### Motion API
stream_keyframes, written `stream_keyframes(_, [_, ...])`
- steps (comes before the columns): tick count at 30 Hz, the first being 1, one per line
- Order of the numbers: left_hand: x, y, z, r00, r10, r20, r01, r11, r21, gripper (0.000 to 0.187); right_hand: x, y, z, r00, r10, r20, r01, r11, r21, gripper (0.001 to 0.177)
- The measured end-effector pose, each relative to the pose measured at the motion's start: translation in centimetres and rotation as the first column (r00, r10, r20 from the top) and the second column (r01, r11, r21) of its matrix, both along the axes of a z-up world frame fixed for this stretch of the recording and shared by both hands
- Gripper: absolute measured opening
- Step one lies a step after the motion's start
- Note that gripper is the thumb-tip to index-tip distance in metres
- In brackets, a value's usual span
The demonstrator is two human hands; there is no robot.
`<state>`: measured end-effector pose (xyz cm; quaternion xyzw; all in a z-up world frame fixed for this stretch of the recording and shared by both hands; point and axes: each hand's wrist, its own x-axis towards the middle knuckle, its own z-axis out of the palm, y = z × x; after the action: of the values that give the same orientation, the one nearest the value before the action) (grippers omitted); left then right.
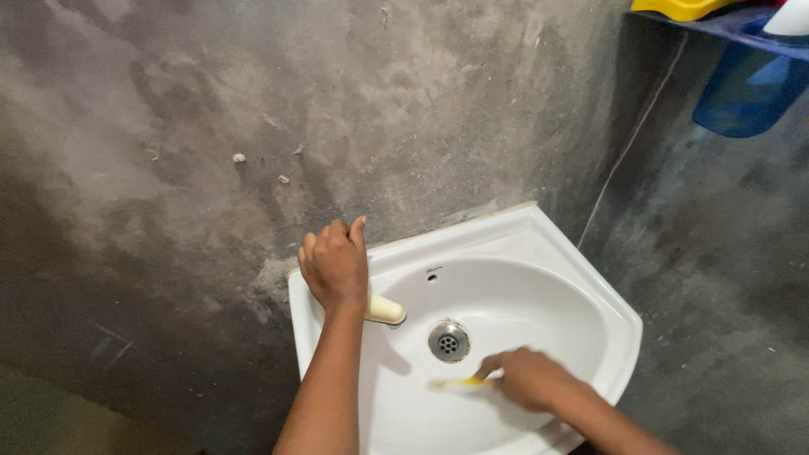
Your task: The person cleans a sink and faucet by hand using a toothbrush.
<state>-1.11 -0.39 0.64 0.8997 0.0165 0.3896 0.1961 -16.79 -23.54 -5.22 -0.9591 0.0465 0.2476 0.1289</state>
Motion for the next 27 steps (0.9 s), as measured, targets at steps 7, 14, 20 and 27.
stream_keyframes(7, [0.4,-0.1,-0.2,1.0,0.01,-0.015,-0.01,1.0,-0.009,0.04,0.4,-4.3,1.5,0.947,-0.278,0.162,0.304,0.937,-0.174,0.033])
stream_keyframes(14, [0.7,0.1,-0.4,0.999,0.017,0.036,-0.017,1.0,0.004,0.038,-2.0,4.5,0.8,0.998,0.023,-0.061,-0.01,0.978,0.21,0.033])
stream_keyframes(20, [0.4,0.1,-0.2,0.999,0.0,0.038,0.002,0.999,-0.041,0.04,0.3,2.5,1.7,0.993,-0.117,0.016,0.118,0.989,-0.094,0.035])
stream_keyframes(27, [0.4,0.0,-0.1,1.0,0.008,-0.009,-0.009,0.998,-0.065,0.041,0.2,5.4,0.1,0.994,0.106,-0.003,-0.106,0.991,0.081,0.033])
